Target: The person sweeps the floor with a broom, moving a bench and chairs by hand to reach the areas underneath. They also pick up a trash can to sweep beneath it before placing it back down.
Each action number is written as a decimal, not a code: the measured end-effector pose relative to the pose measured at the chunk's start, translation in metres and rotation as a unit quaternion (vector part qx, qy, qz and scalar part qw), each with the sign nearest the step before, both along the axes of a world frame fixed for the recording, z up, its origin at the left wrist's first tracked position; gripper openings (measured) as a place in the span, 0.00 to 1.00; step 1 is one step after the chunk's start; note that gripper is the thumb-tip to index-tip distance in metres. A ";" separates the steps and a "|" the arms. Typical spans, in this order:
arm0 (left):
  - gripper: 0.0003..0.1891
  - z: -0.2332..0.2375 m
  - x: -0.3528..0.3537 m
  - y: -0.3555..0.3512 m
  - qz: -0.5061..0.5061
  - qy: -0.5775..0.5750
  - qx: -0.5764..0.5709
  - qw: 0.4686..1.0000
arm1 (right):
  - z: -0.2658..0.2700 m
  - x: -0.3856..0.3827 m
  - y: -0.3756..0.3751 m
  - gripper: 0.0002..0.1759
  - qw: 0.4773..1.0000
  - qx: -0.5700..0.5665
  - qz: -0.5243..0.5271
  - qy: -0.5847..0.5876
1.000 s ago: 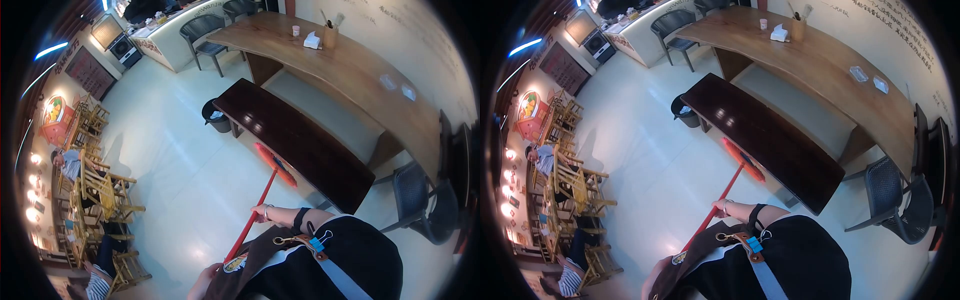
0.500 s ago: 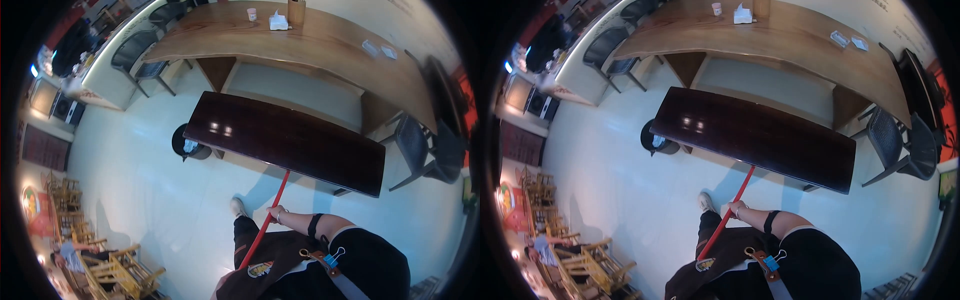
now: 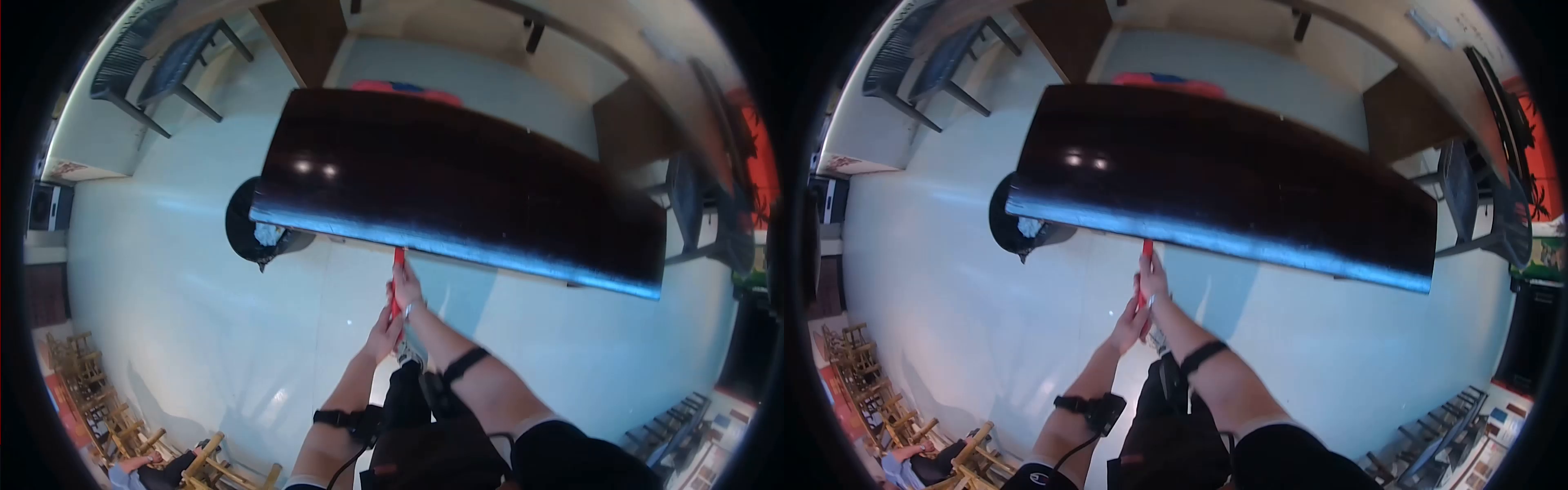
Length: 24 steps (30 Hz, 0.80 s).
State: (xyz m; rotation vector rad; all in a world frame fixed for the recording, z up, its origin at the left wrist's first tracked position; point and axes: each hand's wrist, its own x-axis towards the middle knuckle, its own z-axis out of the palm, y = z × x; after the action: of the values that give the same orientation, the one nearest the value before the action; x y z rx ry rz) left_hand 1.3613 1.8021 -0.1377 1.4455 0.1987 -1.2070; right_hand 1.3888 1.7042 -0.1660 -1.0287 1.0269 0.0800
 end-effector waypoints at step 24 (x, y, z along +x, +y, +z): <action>0.14 0.083 -0.056 0.145 -0.106 0.038 0.180 0.977 | 0.230 -0.569 0.009 0.32 0.810 -0.181 0.220 0.512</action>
State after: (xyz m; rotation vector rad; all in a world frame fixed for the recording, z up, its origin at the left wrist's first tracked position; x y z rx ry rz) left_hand 1.3057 1.9472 -0.0551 1.7690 0.3355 -1.4561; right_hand 0.8198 1.7134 0.0643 -1.6170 1.7932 0.9408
